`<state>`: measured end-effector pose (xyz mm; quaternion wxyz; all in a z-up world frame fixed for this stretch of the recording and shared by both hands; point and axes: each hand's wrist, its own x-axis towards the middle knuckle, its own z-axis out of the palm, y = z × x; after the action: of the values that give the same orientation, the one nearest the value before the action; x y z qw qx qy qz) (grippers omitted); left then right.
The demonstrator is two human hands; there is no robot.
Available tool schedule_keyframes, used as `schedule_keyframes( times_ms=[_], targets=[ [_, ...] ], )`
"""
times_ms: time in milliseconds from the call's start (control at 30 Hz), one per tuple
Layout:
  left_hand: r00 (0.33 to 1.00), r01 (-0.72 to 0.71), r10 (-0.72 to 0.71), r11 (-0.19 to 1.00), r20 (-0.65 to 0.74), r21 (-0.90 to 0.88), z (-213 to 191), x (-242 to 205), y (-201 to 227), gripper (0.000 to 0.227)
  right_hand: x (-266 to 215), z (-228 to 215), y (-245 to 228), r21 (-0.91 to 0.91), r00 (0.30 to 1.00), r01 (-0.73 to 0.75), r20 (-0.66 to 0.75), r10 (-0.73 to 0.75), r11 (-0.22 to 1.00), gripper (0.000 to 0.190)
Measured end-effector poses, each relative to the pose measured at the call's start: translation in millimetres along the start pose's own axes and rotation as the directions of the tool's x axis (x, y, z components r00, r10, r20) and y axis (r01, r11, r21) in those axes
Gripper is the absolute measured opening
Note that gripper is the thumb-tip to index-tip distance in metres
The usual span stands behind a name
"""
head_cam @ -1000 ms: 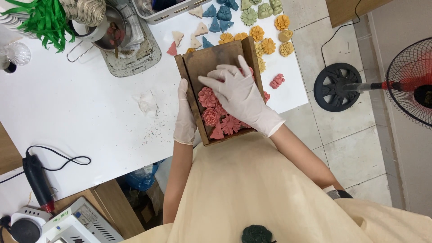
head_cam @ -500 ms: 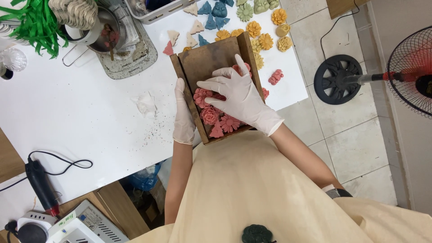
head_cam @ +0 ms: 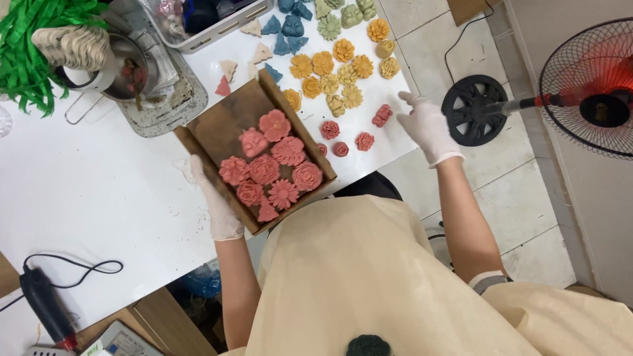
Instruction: Arranging various colored wax flower shapes into a wooden display box.
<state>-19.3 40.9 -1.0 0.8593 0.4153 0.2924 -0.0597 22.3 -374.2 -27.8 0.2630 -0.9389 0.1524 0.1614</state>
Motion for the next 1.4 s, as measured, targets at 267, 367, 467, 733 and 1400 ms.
schedule_keyframes(
  times_ms=[267,367,467,733,1400],
  targets=[
    [0.99,-0.032,0.029,0.999,-0.138,-0.014,-25.1,-2.8,5.0,0.075,21.2,75.9,33.8,-0.194,0.9,0.386,-0.135,-0.414,0.902,0.05],
    [0.989,-0.059,0.059,0.998,-0.137,0.004,-23.9,-1.0,0.2,0.074,17.6,67.2,16.7,-0.17,0.931,0.317,-0.131,-0.34,0.933,0.036],
    [0.993,-0.034,0.035,0.999,-0.116,0.011,-20.5,5.5,-7.1,0.073,9.0,43.6,-9.3,-0.069,0.972,0.167,-0.157,-0.175,0.984,0.031],
    [0.979,0.16,-0.167,0.984,0.114,0.073,30.7,7.3,-31.4,0.07,-55.6,-29.8,-149.0,0.47,0.834,0.551,-0.279,-0.476,0.689,0.035],
    [0.884,0.397,-0.369,0.917,0.288,-0.042,78.9,-22.7,-16.6,0.069,-51.4,-8.6,-192.2,0.014,0.649,0.76,0.051,-0.759,0.65,0.03]
  ],
)
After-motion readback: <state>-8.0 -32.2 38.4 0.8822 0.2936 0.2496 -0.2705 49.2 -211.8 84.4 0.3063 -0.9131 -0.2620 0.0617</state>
